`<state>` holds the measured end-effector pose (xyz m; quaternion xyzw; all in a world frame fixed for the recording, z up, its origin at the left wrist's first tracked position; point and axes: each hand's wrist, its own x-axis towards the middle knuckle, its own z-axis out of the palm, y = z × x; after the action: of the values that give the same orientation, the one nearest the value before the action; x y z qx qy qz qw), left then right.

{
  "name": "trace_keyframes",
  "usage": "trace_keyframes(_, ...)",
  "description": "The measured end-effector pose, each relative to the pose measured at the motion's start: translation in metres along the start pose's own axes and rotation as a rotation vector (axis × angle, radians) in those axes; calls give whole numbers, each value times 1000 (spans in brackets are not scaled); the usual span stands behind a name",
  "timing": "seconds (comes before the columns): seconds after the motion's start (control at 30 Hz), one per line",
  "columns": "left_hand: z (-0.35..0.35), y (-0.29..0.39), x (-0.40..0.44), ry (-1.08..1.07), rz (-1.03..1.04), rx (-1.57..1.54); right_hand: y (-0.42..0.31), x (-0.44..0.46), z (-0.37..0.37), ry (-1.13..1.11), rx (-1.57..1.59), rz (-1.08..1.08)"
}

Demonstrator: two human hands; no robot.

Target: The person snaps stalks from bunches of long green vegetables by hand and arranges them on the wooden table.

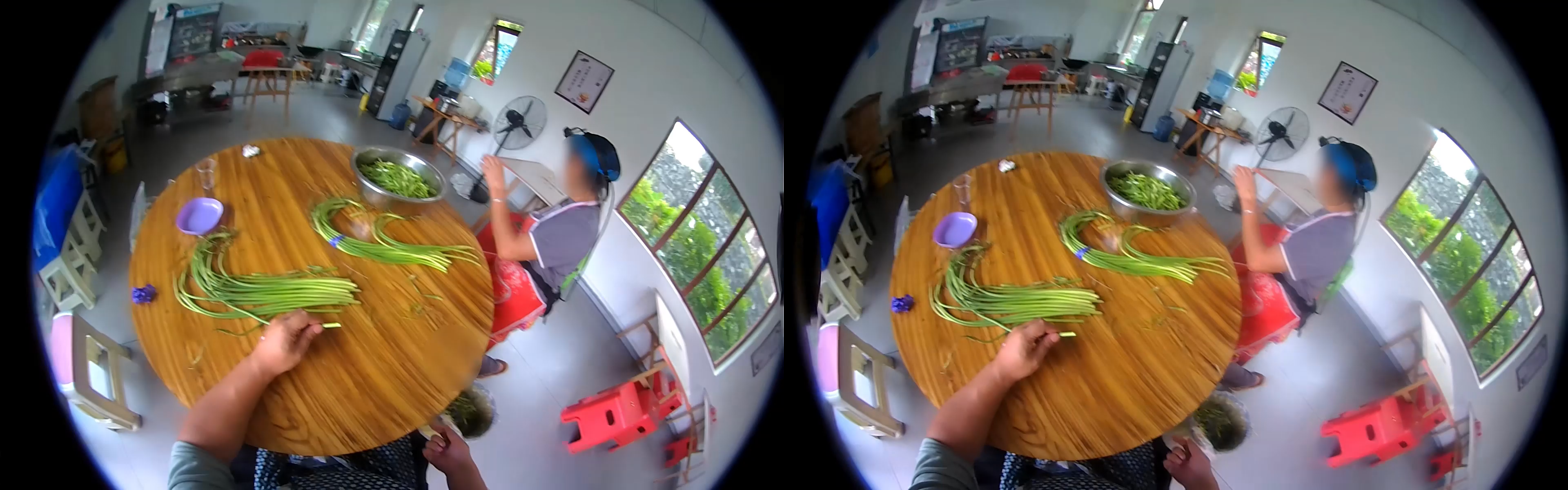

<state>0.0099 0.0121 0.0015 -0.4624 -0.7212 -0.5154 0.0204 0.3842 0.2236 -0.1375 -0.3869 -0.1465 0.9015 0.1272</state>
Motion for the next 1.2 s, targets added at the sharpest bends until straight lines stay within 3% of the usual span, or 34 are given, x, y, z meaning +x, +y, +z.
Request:
trace_keyframes(0.03, -1, 3, 0, 6, -4, 5, 7, -14, 24, 5, -18, 16)
trace_keyframes(0.1, 0, 2, 1, 7, 4, -9, 18, -2, -3, -338, 117, 182)
trace_keyframes(0.2, -2, 6, 2, -8, -30, 16, 60, 37, -55, -223, 40, 166)
trace_keyframes(0.3, 0, 4, 1, -15, -63, 9, 76, 7, -2, -218, 312, 355)
trace_keyframes(0.33, 0, 2, 1, -3, -45, 14, 82, 30, -14, -742, -22, 248)
trace_keyframes(0.57, 5, -10, -2, 10, -46, -16, 98, 13, -6, -531, -499, -78)
trace_keyframes(0.63, 6, -12, -1, 22, -68, -28, 94, 37, -11, -1068, -738, -132)
trace_keyframes(0.67, 6, -9, -1, 21, -77, 1, 98, 29, -13, -1031, -737, -156)
trace_keyframes(0.73, 6, -8, 0, 22, -72, 0, 107, 7, -15, -256, -710, 126)
trace_keyframes(0.77, 6, -7, 0, 16, -112, -11, 104, -2, -15, -237, -702, 125)
trace_keyframes(0.83, 5, -5, 0, 7, -119, -25, 90, -14, -5, -255, -274, 107)
trace_keyframes(0.97, 6, -3, 1, 24, -86, -30, 51, -46, 41, 12, -379, -50)
trace_keyframes(1.13, 4, 1, 1, 26, -68, 0, 16, -41, 36, 92, -286, -137)
trace_keyframes(1.2, 4, 2, 1, 33, -71, -19, -3, -44, 26, -57, -165, -205)
